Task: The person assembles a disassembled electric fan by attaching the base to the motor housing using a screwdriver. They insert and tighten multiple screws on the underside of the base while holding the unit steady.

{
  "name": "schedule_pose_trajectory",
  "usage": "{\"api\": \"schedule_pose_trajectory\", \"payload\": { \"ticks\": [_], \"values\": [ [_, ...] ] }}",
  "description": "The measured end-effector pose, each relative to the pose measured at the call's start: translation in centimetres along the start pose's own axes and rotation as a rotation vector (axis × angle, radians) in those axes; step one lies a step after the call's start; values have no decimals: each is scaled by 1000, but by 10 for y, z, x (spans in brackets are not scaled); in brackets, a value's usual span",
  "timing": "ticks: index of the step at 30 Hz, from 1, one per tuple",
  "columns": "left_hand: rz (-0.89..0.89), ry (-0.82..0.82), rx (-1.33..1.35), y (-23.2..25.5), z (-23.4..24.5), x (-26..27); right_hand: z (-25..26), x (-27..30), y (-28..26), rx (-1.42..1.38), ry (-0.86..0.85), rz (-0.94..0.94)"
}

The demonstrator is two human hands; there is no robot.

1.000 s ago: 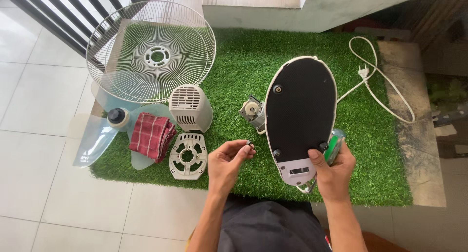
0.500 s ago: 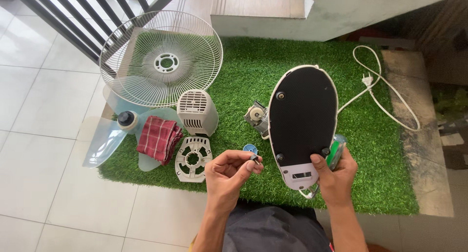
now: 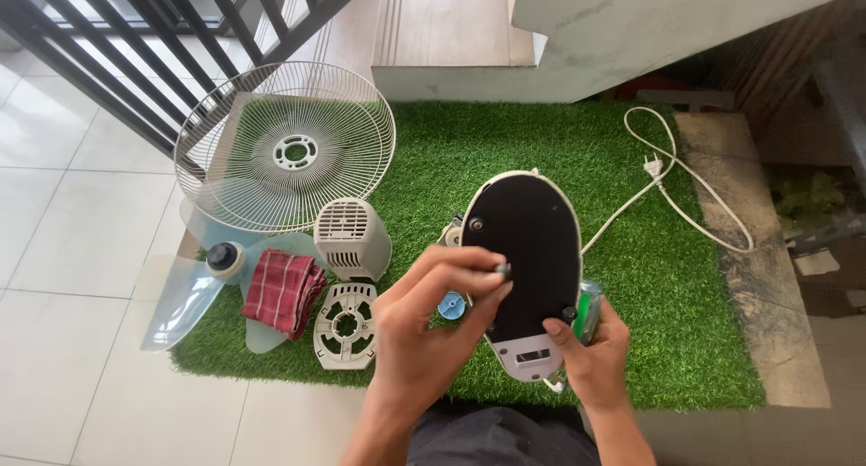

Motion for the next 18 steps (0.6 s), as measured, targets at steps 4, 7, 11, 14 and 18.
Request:
{"api": "schedule_pose_trajectory", "payload": {
  "ticks": [4, 7, 11, 14, 18],
  "values": [
    [-149, -52, -215, 5, -14, -25, -4, 5, -2, -33, -21, 3],
    [-263, -77, -342, 5, -21, -33, -7, 6, -4, -52, -31, -1],
    [-315, -41, -476, 5, -25, -31, -12, 11, -5, -71, -43, -15],
    [-291, -18, -512, 1, -25, -30, -14, 16, -3, -54, -38, -35],
    [-289, -16, -511, -2, -23, -28, -14, 17, -1, -75, -51, -6]
  ]
}}
Point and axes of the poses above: each hand's wrist, its own x-axis away from the middle knuckle, its own z-axis out of the back of the hand, y = z × x, the point moved 2 cm from there along -x, towards the middle knuckle, and after that the axes turned 4 degrees about x, right-handed, at the moved point
